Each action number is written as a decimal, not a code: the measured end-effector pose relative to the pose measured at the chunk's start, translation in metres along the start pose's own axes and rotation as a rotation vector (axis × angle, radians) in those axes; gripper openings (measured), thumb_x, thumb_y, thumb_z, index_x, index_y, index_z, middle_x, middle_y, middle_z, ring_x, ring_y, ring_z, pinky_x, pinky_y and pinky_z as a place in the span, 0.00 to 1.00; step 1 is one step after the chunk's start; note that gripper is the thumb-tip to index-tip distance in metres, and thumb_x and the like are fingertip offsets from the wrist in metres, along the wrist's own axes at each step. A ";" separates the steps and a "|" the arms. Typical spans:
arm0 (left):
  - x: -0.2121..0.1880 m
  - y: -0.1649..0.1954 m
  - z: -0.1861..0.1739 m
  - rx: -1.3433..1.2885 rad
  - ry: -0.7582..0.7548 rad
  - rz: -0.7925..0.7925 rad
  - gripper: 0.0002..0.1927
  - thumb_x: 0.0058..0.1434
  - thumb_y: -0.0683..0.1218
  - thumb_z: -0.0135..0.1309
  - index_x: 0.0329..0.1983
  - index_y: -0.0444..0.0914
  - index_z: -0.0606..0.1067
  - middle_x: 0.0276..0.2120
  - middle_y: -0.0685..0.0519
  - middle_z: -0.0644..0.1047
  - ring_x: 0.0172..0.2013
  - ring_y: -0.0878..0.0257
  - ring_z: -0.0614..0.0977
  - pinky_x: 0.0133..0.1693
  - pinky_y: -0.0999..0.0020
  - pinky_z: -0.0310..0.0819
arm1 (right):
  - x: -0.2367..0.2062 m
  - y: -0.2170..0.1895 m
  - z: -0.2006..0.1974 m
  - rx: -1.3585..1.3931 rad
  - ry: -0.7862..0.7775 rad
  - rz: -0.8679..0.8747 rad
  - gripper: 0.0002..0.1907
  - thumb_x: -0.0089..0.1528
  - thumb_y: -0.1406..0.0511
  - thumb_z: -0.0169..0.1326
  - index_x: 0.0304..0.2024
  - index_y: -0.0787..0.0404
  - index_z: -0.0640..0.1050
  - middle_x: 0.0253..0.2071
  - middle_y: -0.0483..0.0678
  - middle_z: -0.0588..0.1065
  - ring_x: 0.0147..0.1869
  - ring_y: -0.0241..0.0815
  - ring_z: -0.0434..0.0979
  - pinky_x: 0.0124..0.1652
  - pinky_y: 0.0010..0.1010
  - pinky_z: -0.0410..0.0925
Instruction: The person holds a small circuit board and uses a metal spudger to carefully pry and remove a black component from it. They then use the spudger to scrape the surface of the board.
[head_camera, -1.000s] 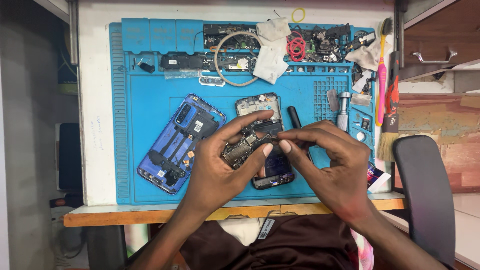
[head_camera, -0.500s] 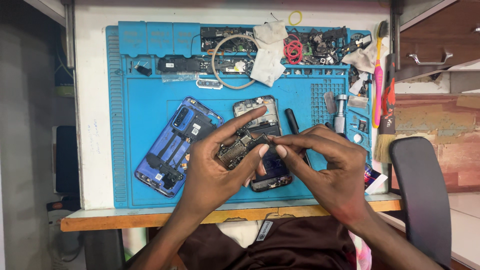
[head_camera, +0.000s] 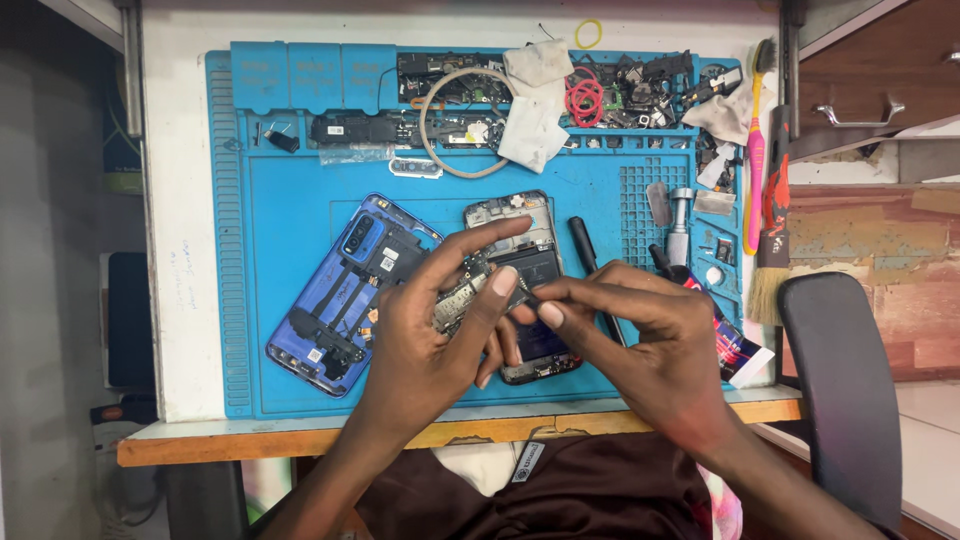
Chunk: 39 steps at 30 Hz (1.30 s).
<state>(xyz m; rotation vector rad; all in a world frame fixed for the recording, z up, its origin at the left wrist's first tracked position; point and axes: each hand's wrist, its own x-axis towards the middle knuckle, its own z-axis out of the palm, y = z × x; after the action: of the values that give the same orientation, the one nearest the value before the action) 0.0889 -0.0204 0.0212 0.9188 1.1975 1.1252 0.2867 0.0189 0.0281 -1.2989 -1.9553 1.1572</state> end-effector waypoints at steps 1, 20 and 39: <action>0.000 0.000 0.000 0.037 -0.005 0.034 0.21 0.71 0.47 0.52 0.67 0.40 0.72 0.27 0.49 0.83 0.20 0.72 0.80 0.28 0.74 0.73 | -0.001 -0.001 0.001 0.010 -0.001 0.012 0.12 0.60 0.70 0.64 0.47 0.60 0.85 0.29 0.45 0.81 0.31 0.29 0.78 0.30 0.21 0.69; 0.000 0.001 -0.005 -0.084 -0.022 0.000 0.23 0.73 0.47 0.49 0.69 0.38 0.69 0.29 0.44 0.79 0.25 0.69 0.79 0.25 0.75 0.74 | -0.001 0.001 -0.002 0.165 -0.100 0.109 0.10 0.59 0.69 0.65 0.43 0.60 0.87 0.33 0.42 0.84 0.29 0.23 0.70 0.27 0.18 0.63; 0.000 -0.003 -0.008 0.088 -0.041 0.219 0.14 0.73 0.43 0.48 0.59 0.36 0.71 0.51 0.50 0.81 0.28 0.72 0.84 0.27 0.77 0.78 | -0.004 0.008 0.000 0.148 -0.088 0.123 0.10 0.56 0.69 0.68 0.42 0.58 0.88 0.31 0.40 0.82 0.21 0.20 0.51 0.21 0.20 0.45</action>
<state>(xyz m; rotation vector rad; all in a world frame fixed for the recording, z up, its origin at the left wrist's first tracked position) 0.0819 -0.0217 0.0168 1.1562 1.1404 1.2284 0.2924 0.0170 0.0211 -1.3250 -1.8328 1.4129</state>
